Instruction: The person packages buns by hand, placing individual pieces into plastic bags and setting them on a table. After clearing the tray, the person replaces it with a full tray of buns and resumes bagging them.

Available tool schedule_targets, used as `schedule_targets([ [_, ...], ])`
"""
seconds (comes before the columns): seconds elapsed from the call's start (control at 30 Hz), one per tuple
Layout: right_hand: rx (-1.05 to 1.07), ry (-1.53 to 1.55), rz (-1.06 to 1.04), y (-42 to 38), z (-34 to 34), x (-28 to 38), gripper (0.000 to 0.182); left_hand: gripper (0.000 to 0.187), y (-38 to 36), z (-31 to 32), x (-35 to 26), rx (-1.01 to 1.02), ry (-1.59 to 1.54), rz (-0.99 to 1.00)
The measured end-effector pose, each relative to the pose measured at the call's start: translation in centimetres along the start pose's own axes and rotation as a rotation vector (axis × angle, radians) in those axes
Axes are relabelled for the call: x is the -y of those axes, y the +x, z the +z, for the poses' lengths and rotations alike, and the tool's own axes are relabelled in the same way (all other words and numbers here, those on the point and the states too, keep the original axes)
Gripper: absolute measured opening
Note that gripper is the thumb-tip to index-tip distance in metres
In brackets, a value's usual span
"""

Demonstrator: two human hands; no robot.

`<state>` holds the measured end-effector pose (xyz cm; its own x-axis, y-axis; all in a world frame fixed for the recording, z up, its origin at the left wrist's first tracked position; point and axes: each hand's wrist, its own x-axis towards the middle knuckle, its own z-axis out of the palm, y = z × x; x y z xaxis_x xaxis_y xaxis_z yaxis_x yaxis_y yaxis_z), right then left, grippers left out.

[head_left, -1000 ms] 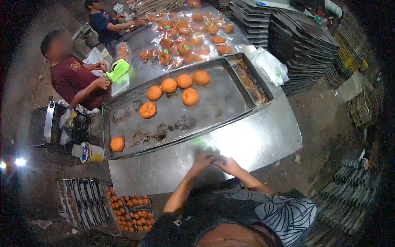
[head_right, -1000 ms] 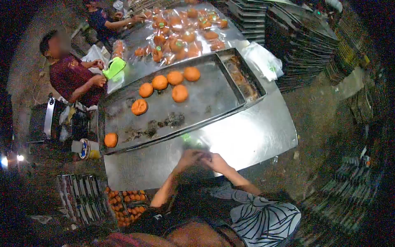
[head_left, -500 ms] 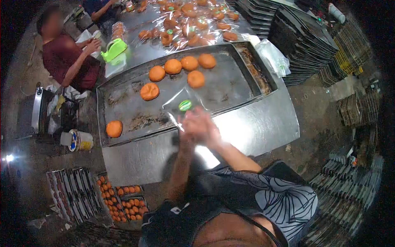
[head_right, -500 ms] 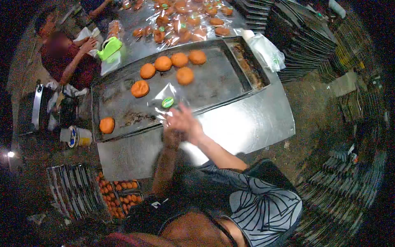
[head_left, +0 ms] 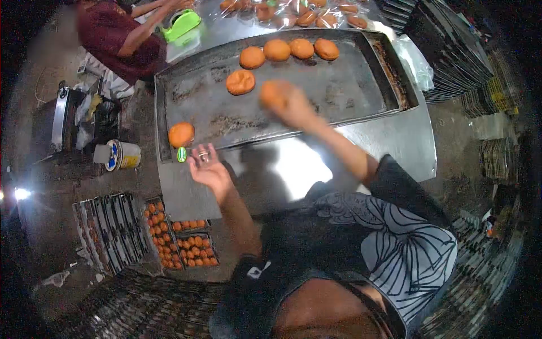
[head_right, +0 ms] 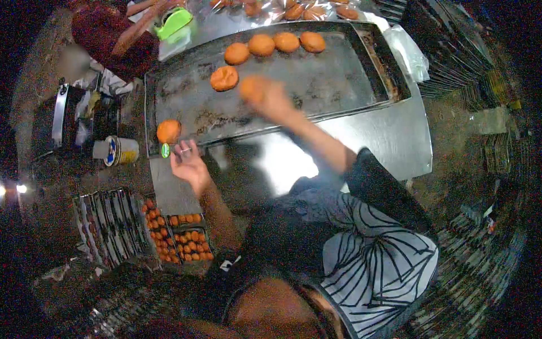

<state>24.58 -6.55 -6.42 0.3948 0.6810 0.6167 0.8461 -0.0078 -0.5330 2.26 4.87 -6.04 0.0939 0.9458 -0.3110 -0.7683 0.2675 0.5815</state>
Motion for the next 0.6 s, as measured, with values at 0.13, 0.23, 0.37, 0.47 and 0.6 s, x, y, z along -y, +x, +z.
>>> schedule_targets([
  [0.13,0.211,0.346,-0.012,-3.7,1.5,8.1,0.027,0.044,-3.2,-0.2,4.0,0.625,0.666,0.323],
  [0.23,-0.015,0.356,0.067,-5.2,-2.1,9.9,0.031,0.053,-5.3,2.3,4.5,0.594,0.157,-0.390],
  [0.37,-0.170,0.074,-0.001,-4.6,-5.0,10.5,0.036,0.053,-10.8,4.5,6.7,0.376,-0.141,-0.735],
  [0.47,-0.183,0.247,0.192,-5.6,-5.7,11.3,0.038,0.049,-12.1,5.8,6.4,0.614,0.195,-0.702],
  [0.6,-0.419,-0.030,0.477,-8.3,-7.7,8.7,0.027,0.036,-13.3,3.0,8.7,0.755,0.825,-0.607],
])
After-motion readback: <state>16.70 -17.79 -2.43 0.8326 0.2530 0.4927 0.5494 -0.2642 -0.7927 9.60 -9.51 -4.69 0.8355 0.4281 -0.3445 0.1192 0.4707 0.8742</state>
